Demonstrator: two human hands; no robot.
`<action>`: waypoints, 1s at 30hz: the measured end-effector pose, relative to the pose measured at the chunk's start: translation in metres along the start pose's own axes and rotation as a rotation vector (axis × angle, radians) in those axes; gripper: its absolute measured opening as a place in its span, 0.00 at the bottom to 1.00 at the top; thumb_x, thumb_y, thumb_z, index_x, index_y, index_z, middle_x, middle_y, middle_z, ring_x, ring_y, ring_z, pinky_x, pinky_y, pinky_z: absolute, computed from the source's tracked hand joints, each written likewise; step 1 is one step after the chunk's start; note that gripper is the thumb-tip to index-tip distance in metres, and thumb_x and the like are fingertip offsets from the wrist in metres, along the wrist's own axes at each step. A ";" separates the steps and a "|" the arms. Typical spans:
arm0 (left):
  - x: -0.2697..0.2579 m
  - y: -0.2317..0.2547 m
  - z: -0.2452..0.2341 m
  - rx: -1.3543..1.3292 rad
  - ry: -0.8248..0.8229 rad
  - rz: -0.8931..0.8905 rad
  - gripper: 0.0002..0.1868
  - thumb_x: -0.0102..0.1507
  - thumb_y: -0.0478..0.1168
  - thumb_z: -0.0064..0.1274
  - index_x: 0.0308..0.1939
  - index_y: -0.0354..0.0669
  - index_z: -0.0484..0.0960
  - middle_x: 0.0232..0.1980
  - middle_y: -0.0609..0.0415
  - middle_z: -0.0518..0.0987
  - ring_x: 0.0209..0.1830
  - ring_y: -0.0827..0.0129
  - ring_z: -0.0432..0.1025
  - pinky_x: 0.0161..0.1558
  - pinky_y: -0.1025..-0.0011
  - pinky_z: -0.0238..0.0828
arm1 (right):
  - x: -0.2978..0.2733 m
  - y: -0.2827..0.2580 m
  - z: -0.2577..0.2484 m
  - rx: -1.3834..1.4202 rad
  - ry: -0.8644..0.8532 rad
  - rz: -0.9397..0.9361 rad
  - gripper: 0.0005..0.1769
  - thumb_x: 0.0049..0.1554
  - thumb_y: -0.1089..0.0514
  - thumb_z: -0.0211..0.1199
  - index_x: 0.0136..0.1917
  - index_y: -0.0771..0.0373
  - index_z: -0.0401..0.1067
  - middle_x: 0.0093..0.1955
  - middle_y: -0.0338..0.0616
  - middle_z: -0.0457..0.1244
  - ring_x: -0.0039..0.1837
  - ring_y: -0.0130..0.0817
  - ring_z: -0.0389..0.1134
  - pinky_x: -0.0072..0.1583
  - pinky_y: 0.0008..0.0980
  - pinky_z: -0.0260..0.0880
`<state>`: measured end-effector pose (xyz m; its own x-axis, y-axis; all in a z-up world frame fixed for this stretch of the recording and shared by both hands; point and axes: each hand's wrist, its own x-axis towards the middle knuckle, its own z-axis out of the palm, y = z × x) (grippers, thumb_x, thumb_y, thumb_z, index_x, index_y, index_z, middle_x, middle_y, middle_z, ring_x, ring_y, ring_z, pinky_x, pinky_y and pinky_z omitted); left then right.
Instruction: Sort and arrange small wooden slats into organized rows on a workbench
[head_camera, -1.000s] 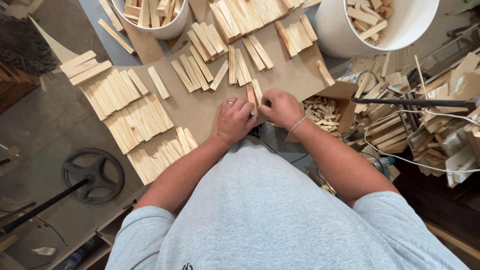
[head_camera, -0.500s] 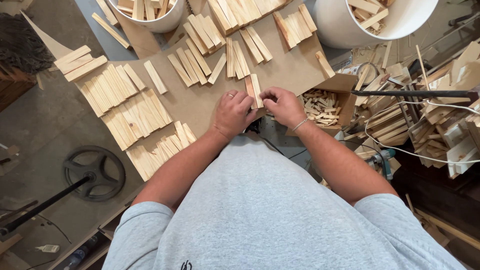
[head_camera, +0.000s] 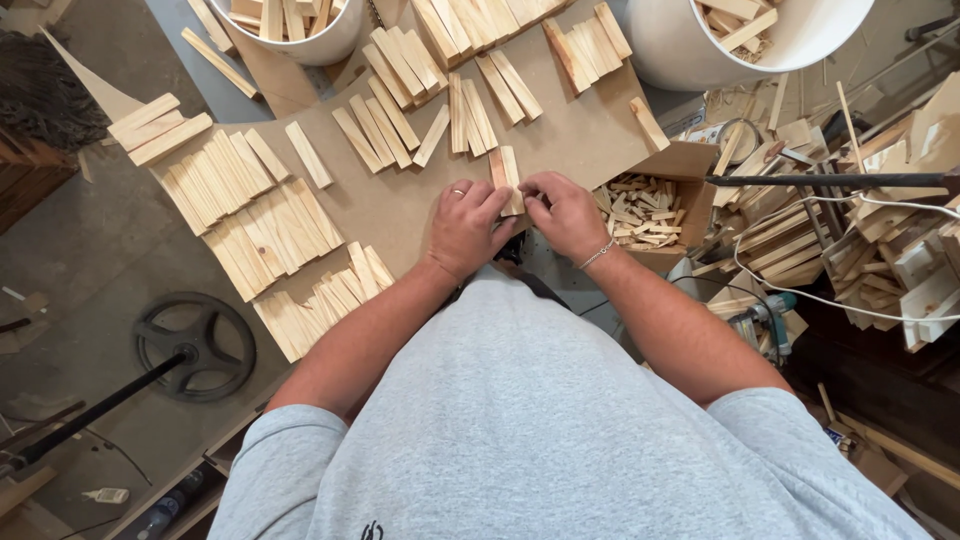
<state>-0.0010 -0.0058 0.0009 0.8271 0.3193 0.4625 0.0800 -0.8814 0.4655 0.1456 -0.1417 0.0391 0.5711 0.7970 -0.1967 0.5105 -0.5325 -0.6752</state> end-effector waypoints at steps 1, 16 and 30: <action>-0.001 -0.001 0.003 0.001 0.000 0.001 0.20 0.55 0.53 0.63 0.48 0.53 0.81 0.37 0.57 0.73 0.40 0.58 0.74 0.46 0.63 0.73 | -0.001 -0.002 -0.001 0.001 0.001 -0.001 0.08 0.58 0.54 0.64 0.52 0.46 0.76 0.47 0.34 0.68 0.52 0.40 0.72 0.53 0.41 0.74; -0.016 0.010 -0.031 0.032 -0.064 0.050 0.09 0.56 0.48 0.60 0.36 0.54 0.79 0.32 0.57 0.71 0.36 0.59 0.73 0.42 0.63 0.73 | 0.020 0.007 -0.001 -0.309 0.116 -0.305 0.09 0.64 0.47 0.61 0.54 0.48 0.77 0.40 0.33 0.61 0.45 0.35 0.70 0.48 0.34 0.74; -0.034 0.006 -0.042 0.159 -0.064 -0.080 0.18 0.57 0.54 0.62 0.46 0.53 0.82 0.35 0.56 0.74 0.38 0.59 0.75 0.44 0.62 0.73 | 0.061 -0.007 0.006 -0.300 0.279 -0.645 0.15 0.58 0.40 0.66 0.37 0.49 0.71 0.37 0.36 0.60 0.45 0.38 0.66 0.50 0.39 0.67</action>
<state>-0.0521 -0.0075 0.0196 0.8477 0.3720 0.3780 0.2293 -0.8998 0.3713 0.1729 -0.0878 0.0281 0.2211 0.8962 0.3847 0.9280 -0.0720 -0.3654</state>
